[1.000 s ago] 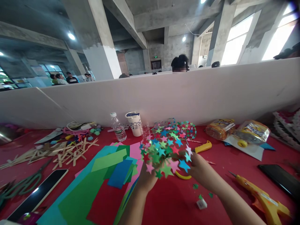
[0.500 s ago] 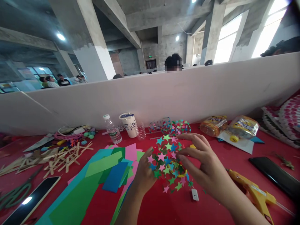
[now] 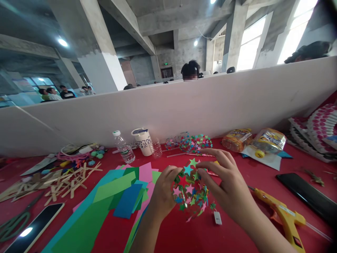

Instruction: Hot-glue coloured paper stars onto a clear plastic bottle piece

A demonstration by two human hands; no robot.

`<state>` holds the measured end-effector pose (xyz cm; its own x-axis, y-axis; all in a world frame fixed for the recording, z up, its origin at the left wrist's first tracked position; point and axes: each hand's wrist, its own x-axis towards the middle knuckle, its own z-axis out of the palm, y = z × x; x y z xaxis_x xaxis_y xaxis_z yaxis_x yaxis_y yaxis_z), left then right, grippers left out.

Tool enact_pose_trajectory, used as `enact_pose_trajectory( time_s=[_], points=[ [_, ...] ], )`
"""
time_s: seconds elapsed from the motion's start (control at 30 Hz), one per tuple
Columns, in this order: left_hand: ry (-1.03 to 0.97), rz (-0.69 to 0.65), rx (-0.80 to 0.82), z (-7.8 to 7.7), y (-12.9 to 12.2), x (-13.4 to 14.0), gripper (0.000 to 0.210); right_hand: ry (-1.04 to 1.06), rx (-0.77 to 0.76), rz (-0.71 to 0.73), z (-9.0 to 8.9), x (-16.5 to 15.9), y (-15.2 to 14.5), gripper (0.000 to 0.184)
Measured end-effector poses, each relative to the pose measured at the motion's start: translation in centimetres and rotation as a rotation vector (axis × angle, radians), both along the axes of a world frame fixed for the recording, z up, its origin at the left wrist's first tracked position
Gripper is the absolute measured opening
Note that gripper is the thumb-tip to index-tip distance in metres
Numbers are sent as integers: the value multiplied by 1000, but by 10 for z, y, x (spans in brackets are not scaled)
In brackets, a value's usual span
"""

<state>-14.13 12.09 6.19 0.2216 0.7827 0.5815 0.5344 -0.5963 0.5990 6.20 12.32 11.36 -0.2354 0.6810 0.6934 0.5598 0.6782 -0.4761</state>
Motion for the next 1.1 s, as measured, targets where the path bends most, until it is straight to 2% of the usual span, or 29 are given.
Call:
enact_pose_trajectory(
  time_s=[0.1, 0.2, 0.4, 0.57, 0.67, 0.9, 1.1],
  points=[
    [108, 22, 51, -1, 1, 1, 38, -20, -17, -8, -1, -1, 2, 18],
    [186, 53, 67, -3, 1, 2, 37, 1, -107, 17, 0, -2, 2, 20],
    [251, 104, 80, -6, 1, 1, 43, 69, -251, 50, 2, 0, 4, 21],
    [242, 76, 80, -8, 1, 1, 46, 217, -505, 122, 1, 2, 8, 16],
    [201, 44, 80, -10, 2, 1, 46, 301, -601, 184, 0, 3, 10, 15],
    [85, -87, 67, -12, 3, 7, 43, 344, -656, 254, 4, 8, 9, 12],
    [60, -147, 36, -14, 2, 9, 47, 302, -660, 232, 7, 9, 9, 10]
  ],
)
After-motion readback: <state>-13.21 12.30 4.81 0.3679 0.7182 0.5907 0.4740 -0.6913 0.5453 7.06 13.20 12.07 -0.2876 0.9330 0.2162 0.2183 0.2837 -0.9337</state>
